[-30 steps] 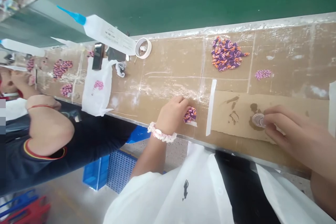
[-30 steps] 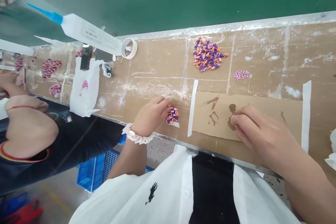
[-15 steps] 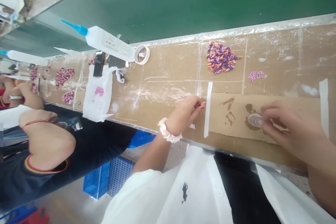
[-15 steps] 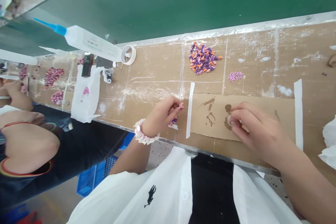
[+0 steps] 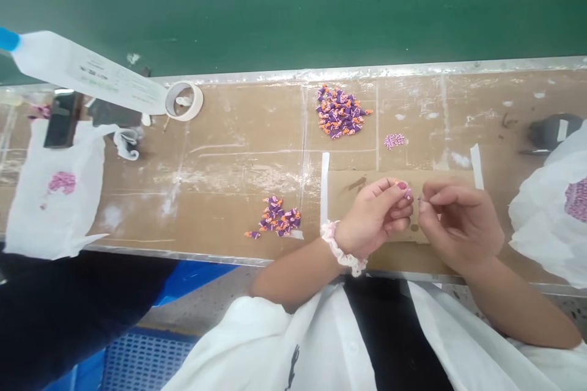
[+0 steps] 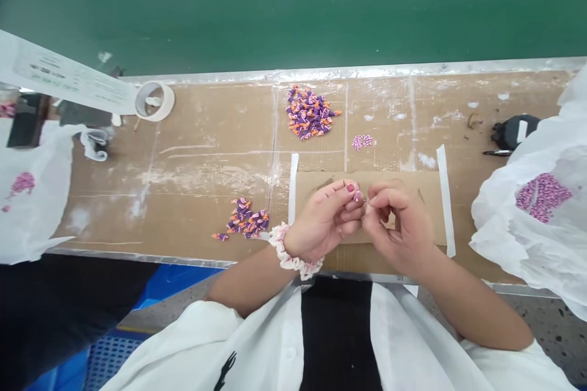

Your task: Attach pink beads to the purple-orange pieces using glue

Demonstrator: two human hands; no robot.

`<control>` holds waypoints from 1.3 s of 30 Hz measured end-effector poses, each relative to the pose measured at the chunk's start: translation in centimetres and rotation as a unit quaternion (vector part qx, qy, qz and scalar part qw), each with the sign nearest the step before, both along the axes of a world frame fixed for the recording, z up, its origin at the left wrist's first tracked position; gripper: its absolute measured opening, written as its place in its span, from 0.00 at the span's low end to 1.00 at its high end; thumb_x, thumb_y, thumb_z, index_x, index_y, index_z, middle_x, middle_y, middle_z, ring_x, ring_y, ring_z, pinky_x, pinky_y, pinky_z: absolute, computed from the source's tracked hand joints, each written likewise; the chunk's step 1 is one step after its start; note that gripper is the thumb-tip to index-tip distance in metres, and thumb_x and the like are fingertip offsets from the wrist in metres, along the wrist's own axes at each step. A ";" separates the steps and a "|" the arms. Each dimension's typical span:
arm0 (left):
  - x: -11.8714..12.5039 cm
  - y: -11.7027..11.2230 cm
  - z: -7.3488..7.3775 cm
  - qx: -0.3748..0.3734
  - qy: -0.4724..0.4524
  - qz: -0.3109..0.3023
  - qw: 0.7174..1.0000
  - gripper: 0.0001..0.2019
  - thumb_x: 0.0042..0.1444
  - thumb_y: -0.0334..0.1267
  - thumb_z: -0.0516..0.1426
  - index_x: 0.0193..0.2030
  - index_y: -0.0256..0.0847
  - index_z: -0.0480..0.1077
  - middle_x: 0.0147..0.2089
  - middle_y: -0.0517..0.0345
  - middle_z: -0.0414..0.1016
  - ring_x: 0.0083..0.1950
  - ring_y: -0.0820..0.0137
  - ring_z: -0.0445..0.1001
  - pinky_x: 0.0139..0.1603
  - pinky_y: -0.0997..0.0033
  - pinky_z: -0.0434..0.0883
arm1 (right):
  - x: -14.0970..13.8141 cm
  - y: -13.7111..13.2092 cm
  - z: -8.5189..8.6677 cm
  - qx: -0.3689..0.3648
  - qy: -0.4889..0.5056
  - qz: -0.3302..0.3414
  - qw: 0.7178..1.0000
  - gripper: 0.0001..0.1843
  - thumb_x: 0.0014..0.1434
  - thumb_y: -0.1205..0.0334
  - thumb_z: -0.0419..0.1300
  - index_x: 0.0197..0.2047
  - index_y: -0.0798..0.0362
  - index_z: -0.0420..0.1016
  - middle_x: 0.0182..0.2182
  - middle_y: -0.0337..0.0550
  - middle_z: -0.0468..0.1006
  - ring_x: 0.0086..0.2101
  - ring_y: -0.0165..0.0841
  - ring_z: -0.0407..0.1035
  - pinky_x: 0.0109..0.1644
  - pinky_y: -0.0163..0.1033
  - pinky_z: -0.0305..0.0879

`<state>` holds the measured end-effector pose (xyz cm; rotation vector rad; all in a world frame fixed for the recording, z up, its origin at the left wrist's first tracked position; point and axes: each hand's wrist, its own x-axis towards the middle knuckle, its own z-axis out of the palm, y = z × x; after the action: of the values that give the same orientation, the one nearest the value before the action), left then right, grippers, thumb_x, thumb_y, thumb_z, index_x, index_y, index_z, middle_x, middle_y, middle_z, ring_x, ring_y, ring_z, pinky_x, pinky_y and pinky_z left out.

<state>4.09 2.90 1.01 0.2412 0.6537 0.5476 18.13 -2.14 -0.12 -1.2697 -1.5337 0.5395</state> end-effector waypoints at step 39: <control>0.4 -1.0 -1.2 0.108 0.038 0.007 0.993 0.25 0.47 0.51 0.68 0.28 0.39 0.57 0.22 0.69 0.61 0.20 0.85 0.54 0.21 0.81 0.55 | -0.5 -0.3 1.2 -0.069 0.000 -0.037 0.997 0.11 0.54 0.76 0.60 0.31 0.48 0.70 0.29 0.37 0.74 0.26 0.29 0.69 0.24 0.34 0.67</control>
<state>4.53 1.92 -0.15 0.4634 0.6700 0.6254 17.63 -2.41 1.09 -1.4251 -1.4639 0.6067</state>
